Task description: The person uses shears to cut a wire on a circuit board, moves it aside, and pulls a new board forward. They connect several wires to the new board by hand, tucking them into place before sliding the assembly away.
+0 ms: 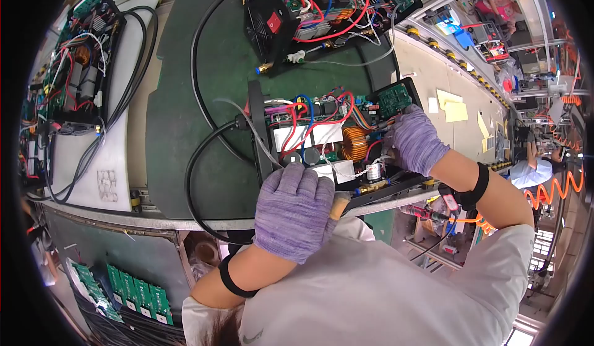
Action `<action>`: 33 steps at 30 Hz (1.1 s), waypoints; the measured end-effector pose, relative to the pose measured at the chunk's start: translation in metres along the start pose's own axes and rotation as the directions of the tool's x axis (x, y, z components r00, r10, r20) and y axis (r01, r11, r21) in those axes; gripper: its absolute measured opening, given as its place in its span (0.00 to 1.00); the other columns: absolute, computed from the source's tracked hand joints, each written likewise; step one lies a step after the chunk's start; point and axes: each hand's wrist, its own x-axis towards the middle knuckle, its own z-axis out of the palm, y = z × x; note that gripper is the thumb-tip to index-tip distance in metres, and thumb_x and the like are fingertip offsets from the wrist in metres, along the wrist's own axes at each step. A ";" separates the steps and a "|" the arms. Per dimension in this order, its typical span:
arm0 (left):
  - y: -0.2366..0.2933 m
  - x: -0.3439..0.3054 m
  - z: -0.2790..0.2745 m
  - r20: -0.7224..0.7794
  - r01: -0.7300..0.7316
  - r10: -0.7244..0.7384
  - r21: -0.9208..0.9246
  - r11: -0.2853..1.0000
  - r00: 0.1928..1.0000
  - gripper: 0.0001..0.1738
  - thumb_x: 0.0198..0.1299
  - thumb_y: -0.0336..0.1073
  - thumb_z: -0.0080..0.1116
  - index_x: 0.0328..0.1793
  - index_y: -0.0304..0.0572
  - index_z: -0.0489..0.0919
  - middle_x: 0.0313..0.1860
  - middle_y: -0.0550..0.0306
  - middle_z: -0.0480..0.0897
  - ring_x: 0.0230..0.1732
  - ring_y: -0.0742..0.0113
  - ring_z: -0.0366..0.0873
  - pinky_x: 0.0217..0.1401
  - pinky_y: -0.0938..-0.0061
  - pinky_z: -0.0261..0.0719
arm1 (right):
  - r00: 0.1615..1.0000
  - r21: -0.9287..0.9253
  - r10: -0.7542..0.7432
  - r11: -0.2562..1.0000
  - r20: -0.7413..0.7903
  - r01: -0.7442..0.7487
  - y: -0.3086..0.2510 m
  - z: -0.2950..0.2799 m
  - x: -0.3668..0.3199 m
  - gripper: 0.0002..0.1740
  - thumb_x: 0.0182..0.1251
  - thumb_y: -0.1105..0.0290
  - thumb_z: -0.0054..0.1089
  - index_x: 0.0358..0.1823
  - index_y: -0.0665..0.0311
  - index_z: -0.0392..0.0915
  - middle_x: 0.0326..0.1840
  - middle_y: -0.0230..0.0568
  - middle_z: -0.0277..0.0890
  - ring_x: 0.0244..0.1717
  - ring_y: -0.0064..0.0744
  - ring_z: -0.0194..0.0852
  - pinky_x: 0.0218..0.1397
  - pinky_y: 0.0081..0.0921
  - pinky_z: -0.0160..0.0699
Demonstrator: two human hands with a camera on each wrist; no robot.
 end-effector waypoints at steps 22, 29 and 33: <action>-0.002 -0.001 -0.002 0.074 -0.005 0.006 -0.006 1.000 0.997 0.19 0.53 0.46 0.65 0.47 0.43 0.79 0.44 0.54 0.79 0.52 0.52 0.74 0.52 0.56 0.70 | 0.987 0.025 0.140 0.990 -0.084 -0.138 -0.013 0.003 0.002 0.07 0.54 0.69 0.60 0.31 0.51 0.87 0.27 0.34 0.82 0.39 0.37 0.83 0.53 0.39 0.68; -0.001 0.000 0.000 0.040 -0.007 0.007 0.013 1.000 0.999 0.19 0.53 0.45 0.66 0.47 0.43 0.79 0.44 0.54 0.79 0.51 0.52 0.74 0.52 0.56 0.70 | 0.989 0.130 0.128 0.985 -0.072 -0.118 -0.006 -0.014 0.006 0.07 0.57 0.67 0.59 0.30 0.53 0.87 0.27 0.34 0.83 0.35 0.37 0.83 0.44 0.39 0.69; 0.001 0.001 -0.003 0.079 0.000 -0.001 0.017 1.000 0.997 0.19 0.53 0.45 0.66 0.47 0.43 0.79 0.44 0.55 0.79 0.51 0.52 0.74 0.52 0.56 0.69 | 0.993 0.060 0.042 0.998 -0.113 -0.036 -0.001 -0.020 0.011 0.07 0.59 0.66 0.59 0.31 0.54 0.87 0.27 0.34 0.84 0.34 0.37 0.83 0.42 0.39 0.68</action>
